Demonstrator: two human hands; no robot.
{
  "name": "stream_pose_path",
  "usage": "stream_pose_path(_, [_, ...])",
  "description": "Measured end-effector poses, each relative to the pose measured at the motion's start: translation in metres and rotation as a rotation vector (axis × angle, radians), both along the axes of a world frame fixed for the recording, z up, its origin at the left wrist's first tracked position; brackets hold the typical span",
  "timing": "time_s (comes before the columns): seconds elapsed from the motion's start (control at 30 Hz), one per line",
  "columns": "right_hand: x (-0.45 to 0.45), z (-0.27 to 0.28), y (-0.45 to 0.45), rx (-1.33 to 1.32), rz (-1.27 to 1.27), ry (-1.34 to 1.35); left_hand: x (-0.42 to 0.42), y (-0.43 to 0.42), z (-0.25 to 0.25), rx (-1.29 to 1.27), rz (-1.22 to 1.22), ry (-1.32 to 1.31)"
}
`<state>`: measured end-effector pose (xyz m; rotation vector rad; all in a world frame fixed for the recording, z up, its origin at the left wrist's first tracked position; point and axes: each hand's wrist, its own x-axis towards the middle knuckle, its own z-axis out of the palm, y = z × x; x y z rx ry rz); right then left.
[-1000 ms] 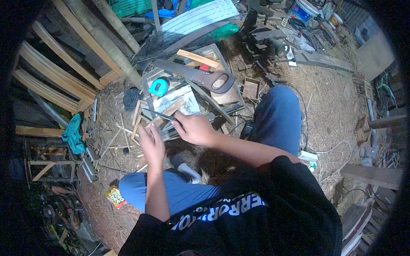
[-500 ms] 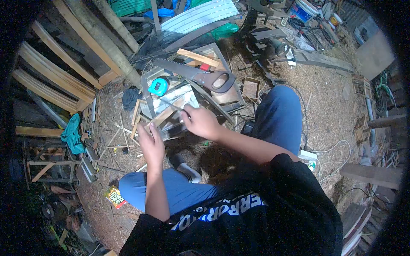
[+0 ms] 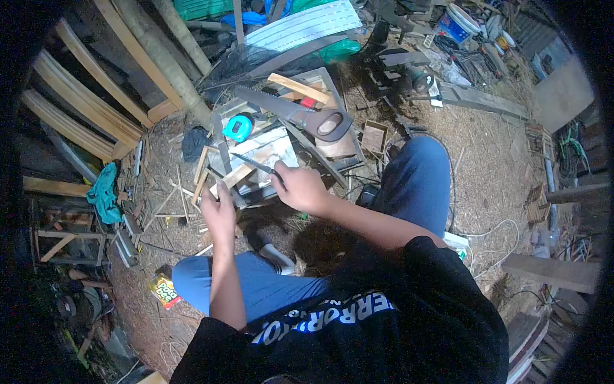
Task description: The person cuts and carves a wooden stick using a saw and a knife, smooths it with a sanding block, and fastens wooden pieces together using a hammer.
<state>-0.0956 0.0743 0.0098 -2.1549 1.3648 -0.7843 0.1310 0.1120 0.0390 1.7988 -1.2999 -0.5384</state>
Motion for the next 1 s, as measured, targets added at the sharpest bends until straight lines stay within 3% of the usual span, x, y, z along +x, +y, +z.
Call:
stream_pose_path(0.33, [0.006, -0.007, 0.013, 0.119, 0.009, -0.028, -0.002, 0.004, -0.001, 0.076, 0.098, -0.075])
stream_pose_path(0.57, [0.006, -0.012, 0.017, 0.014, 0.035, -0.005, 0.000, 0.005, -0.003, 0.108, 0.109, -0.100])
stream_pose_path(0.63, [0.002, -0.016, 0.007, 0.015, -0.055, -0.050, 0.003, 0.007, -0.009, 0.109, 0.103, -0.114])
stream_pose_path(0.77, [0.006, -0.004, 0.019, -0.003, 0.049, -0.080, -0.001, 0.005, -0.003, 0.122, 0.102, -0.113])
stream_pose_path(0.9, [-0.002, -0.016, 0.000, 0.141, -0.090, -0.147, -0.003, 0.007, 0.002, 0.135, 0.099, -0.100])
stream_pose_path(1.0, [-0.003, -0.005, 0.010, 0.091, -0.031, -0.094, -0.006, 0.007, 0.003, 0.101, 0.097, -0.117])
